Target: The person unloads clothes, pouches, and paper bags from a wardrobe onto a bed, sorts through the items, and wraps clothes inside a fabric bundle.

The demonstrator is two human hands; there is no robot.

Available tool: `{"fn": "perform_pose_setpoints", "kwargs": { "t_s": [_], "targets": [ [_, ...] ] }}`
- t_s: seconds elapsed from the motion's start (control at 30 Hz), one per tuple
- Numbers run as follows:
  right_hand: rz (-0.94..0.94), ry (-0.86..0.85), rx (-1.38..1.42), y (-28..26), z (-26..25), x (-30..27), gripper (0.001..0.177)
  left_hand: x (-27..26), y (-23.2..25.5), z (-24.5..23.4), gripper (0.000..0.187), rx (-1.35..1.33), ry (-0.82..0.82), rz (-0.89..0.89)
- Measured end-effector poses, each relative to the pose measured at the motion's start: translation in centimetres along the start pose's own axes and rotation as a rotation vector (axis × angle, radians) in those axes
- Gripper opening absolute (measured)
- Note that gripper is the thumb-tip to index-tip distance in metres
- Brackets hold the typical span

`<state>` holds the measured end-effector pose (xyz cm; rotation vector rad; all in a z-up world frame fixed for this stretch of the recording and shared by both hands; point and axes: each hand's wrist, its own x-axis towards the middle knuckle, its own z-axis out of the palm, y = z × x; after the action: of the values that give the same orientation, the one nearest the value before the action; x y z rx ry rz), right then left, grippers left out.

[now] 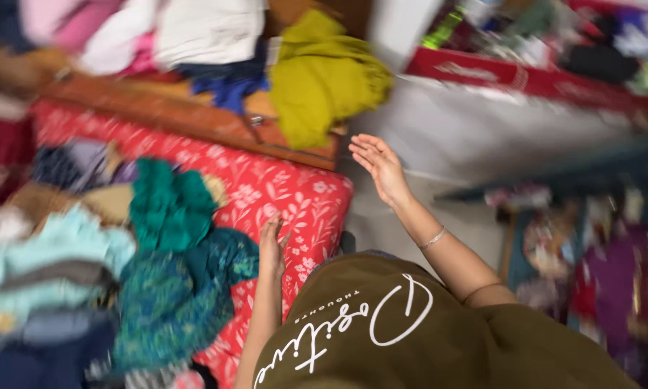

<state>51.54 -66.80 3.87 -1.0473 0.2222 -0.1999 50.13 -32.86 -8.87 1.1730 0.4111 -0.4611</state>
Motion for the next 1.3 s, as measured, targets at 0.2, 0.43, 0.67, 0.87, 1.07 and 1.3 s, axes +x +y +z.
{"fn": "perform_pose_setpoints", "kwargs": {
  "t_s": [0.2,0.43,0.67,0.87,1.07,1.3],
  "targets": [
    [-0.139,0.391,-0.059,-2.9,-4.7,-9.7,0.030,0.3,1.0,4.9,0.047,0.222,-0.277,-0.191],
    [-0.233,0.671,-0.248,-4.6,-6.7,-19.7,0.027,-0.1,-1.0,11.7,0.048,0.518,-0.683,-0.297],
    [-0.344,0.937,-0.205,-6.3,-12.2,-26.5,0.025,-1.5,-2.6,21.1,0.041,0.665,-0.928,-0.237],
    [-0.454,0.977,-0.225,-9.1,-18.4,-30.5,0.025,-3.7,-8.6,28.5,0.041,0.717,-1.023,-0.294],
    [-0.478,1.092,-0.286,-11.4,-25.4,-36.8,0.025,-9.1,-13.7,38.0,0.044,0.835,-1.191,-0.300],
    [-0.516,1.300,-0.213,-10.1,-30.5,-43.6,0.024,-14.7,-20.0,48.8,0.040,0.907,-1.477,-0.308]
  ]
}}
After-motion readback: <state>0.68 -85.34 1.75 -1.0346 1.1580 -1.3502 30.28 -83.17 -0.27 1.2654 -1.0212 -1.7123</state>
